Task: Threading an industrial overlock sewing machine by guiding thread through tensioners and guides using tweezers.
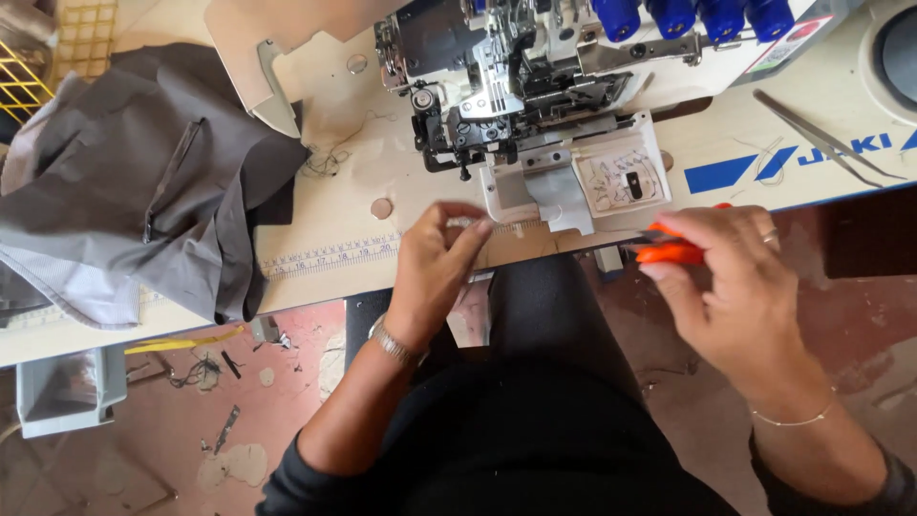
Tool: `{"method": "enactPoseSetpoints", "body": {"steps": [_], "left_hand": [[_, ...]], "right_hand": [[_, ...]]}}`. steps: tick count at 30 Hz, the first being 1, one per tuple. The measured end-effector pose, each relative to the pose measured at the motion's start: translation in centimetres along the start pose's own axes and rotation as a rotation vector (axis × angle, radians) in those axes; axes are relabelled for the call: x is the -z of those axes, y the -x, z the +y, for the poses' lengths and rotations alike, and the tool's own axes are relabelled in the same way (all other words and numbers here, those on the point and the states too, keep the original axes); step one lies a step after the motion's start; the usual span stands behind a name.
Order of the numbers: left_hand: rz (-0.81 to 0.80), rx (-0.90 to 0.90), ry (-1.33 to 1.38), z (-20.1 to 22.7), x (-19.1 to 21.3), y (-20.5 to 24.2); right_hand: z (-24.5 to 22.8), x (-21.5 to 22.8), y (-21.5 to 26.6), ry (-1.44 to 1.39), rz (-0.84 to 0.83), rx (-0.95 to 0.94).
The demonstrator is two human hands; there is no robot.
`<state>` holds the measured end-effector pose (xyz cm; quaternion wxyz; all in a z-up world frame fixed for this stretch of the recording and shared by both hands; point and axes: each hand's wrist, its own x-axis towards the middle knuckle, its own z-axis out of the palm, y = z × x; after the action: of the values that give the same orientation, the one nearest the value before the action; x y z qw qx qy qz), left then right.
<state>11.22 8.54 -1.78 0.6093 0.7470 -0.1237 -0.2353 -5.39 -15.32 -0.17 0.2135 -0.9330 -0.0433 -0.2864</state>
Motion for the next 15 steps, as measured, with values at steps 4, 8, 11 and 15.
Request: {"method": "enactPoseSetpoints", "body": {"steps": [4, 8, 11, 15], "left_hand": [[0.068, -0.269, -0.202, -0.6, 2.6, 3.2], [0.112, -0.342, -0.193, -1.0, 3.0, 4.6], [0.137, -0.334, -0.22, -1.4, 2.9, 4.7], [0.12, -0.386, -0.18, -1.6, 2.9, 4.4]], "right_hand": [[-2.9, -1.7, -3.2, 0.204, 0.023, 0.116], [-6.5, -4.3, -6.7, 0.48, 0.097, 0.284], [-8.4, -5.5, -8.8, 0.533, 0.108, 0.333], [-9.6, -7.0, -9.9, 0.535, 0.142, 0.389]]}}
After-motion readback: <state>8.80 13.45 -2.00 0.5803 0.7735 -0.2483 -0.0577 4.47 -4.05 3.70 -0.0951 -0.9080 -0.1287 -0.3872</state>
